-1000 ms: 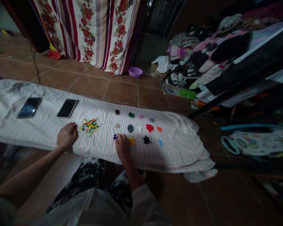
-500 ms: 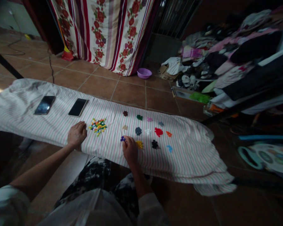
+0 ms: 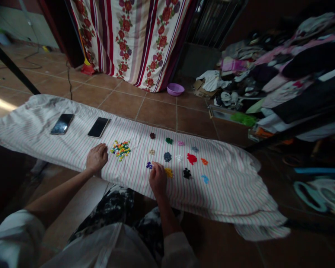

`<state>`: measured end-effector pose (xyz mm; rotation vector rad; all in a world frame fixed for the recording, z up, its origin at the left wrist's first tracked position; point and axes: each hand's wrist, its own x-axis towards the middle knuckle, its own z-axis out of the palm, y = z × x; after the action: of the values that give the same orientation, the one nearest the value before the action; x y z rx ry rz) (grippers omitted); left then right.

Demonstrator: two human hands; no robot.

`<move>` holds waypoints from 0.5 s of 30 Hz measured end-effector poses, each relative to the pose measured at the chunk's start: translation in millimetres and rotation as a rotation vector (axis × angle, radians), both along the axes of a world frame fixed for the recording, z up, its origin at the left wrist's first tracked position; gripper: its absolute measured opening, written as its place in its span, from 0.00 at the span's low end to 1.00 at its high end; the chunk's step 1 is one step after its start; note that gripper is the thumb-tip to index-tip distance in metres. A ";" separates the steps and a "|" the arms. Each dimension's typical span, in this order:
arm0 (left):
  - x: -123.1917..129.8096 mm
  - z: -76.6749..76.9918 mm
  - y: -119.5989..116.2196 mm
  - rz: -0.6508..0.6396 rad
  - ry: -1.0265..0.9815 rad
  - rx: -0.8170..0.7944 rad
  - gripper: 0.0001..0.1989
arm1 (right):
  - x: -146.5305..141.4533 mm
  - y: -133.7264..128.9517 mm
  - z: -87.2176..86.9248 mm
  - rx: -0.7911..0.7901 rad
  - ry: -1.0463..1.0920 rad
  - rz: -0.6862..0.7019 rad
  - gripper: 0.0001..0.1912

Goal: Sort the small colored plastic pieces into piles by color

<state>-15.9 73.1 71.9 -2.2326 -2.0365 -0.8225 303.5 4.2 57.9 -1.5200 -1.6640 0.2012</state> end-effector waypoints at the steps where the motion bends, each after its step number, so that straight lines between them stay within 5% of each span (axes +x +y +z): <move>1: 0.1 -0.1 -0.1 0.003 -0.002 0.000 0.16 | 0.4 -0.3 0.7 -0.001 0.015 -0.002 0.17; 7: 1.4 0.2 -0.3 0.016 -0.019 -0.003 0.18 | -12.6 -1.2 14.2 0.030 0.003 0.045 0.15; 15: 2.7 3.9 -0.7 0.018 -0.021 -0.026 0.17 | -96.8 29.3 37.9 -0.008 -0.153 0.217 0.12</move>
<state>-13.2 72.4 75.9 -2.2247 -2.0855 -0.8257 206.7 33.5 95.7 -1.3878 -1.9533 0.2116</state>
